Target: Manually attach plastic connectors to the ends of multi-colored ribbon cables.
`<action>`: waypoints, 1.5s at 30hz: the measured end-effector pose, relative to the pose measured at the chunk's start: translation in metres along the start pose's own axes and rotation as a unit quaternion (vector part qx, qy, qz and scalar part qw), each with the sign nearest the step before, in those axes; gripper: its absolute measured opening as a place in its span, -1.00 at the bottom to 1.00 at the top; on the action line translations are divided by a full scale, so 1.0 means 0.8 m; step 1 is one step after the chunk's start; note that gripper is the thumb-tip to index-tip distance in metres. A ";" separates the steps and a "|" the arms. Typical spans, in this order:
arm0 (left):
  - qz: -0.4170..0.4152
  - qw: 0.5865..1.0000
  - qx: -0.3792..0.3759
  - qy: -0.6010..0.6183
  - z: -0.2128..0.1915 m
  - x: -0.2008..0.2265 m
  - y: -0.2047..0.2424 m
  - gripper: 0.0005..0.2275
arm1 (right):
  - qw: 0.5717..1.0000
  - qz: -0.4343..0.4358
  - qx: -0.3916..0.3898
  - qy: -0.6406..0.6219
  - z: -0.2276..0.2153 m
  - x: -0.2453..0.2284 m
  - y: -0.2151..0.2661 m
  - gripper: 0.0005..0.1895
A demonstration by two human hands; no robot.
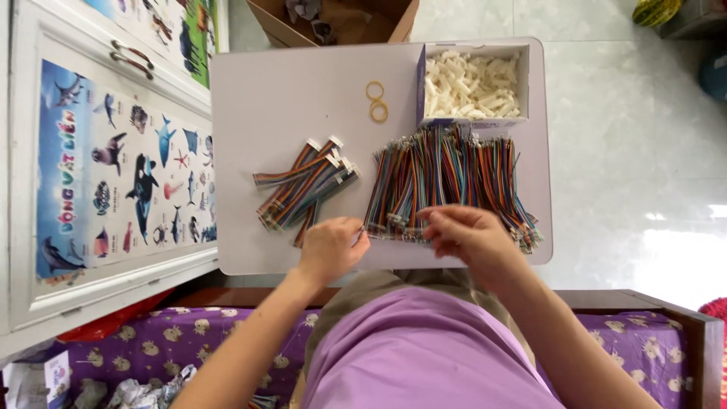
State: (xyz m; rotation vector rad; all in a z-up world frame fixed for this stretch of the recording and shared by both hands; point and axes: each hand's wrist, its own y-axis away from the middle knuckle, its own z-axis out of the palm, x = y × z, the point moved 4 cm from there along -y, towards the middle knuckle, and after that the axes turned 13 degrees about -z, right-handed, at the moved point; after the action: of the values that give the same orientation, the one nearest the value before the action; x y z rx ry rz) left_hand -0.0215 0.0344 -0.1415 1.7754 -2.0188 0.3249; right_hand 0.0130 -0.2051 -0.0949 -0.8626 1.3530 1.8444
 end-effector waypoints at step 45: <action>-0.305 0.650 -0.077 0.692 -0.079 0.156 -0.072 -0.78 | 0.975 -0.004 -0.170 0.146 -0.051 -0.050 0.023 -0.79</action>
State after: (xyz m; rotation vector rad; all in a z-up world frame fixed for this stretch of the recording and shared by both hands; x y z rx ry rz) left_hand 0.0349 -0.0563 -0.0341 1.1914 -0.3047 0.8762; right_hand 0.0242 -0.2538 -0.0623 -1.3590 1.2150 2.0360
